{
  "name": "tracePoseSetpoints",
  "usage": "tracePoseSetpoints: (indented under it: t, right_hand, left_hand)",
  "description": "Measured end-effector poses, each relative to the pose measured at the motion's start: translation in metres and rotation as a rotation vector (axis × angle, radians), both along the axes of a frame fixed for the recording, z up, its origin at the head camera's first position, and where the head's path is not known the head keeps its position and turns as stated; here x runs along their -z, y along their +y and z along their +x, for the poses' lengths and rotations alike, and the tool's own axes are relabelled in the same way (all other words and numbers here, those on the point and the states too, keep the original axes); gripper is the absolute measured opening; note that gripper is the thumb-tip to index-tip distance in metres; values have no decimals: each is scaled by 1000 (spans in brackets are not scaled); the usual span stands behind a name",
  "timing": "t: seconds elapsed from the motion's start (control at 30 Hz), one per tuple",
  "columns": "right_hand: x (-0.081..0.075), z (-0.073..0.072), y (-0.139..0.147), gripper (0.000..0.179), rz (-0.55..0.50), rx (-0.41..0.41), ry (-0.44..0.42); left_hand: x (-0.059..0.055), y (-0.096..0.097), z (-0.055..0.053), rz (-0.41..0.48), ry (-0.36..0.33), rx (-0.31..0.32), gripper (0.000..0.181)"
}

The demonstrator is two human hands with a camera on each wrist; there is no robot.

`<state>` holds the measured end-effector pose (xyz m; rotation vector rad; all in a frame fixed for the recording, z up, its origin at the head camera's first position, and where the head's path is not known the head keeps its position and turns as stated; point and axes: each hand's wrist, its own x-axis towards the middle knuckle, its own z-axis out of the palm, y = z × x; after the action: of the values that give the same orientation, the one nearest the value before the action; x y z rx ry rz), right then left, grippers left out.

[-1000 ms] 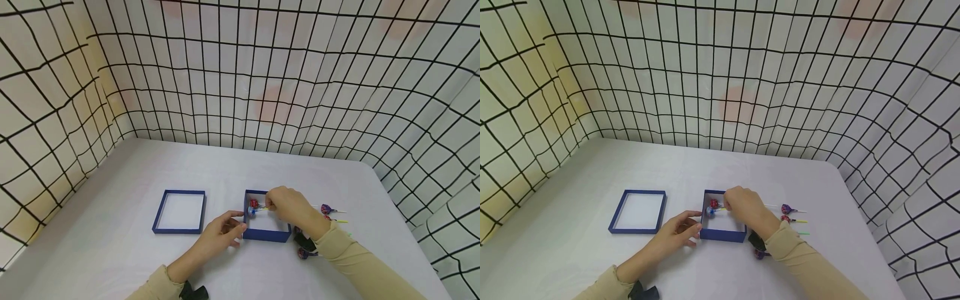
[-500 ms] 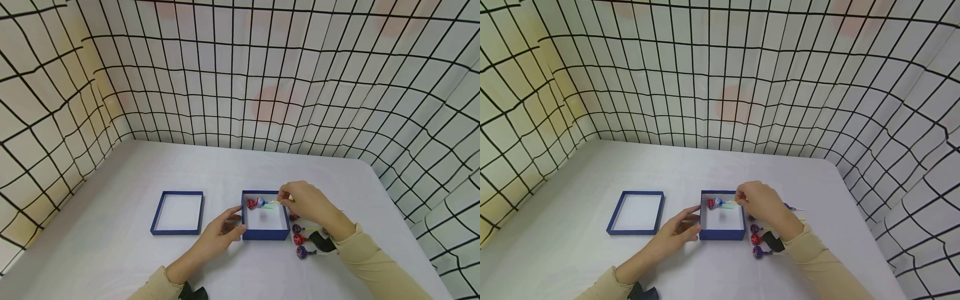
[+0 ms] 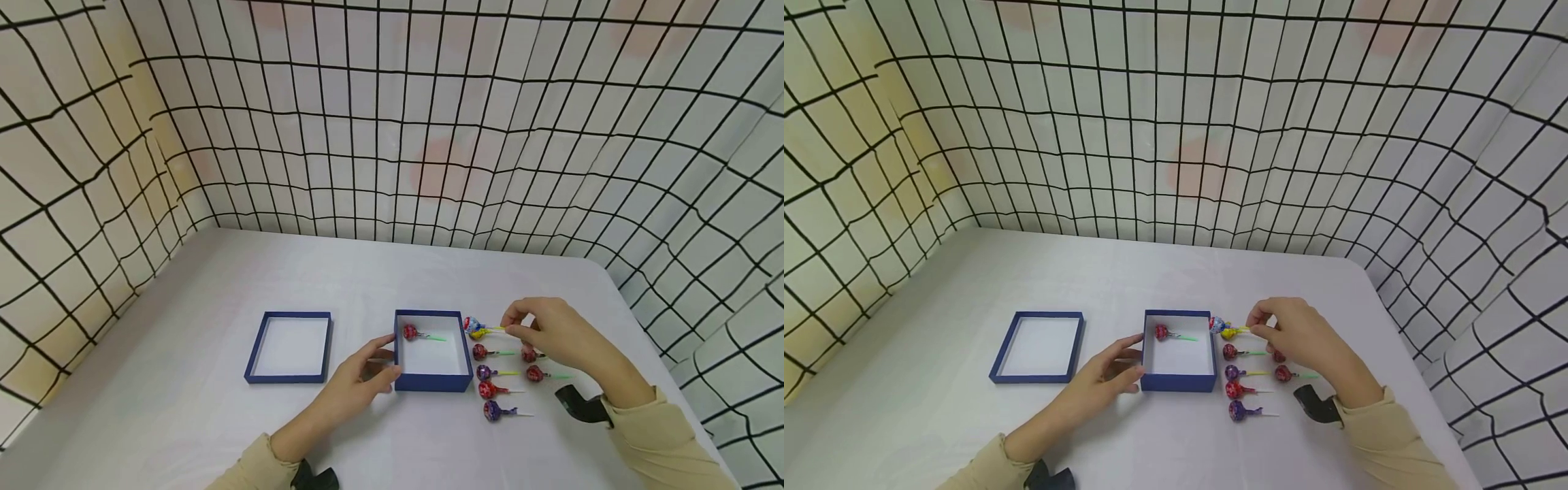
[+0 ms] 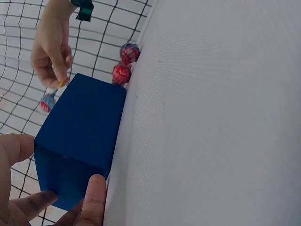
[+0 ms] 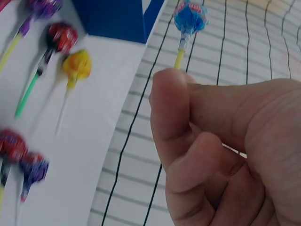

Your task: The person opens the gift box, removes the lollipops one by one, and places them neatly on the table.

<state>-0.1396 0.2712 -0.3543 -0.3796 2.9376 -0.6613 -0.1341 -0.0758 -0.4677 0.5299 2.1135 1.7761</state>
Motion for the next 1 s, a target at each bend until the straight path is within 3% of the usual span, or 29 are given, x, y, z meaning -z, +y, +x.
tracePoseSetpoints:
  t: [0.33, 1.0]
  right_hand:
    - [6, 16, 47, 5, -66, 10, -66]
    - [42, 43, 109, 10, -154, -8, -244]
  left_hand:
    - [0, -1, 0, -5, -6, -10, 61]
    - [2, 0, -1, 6, -27, -6, 62]
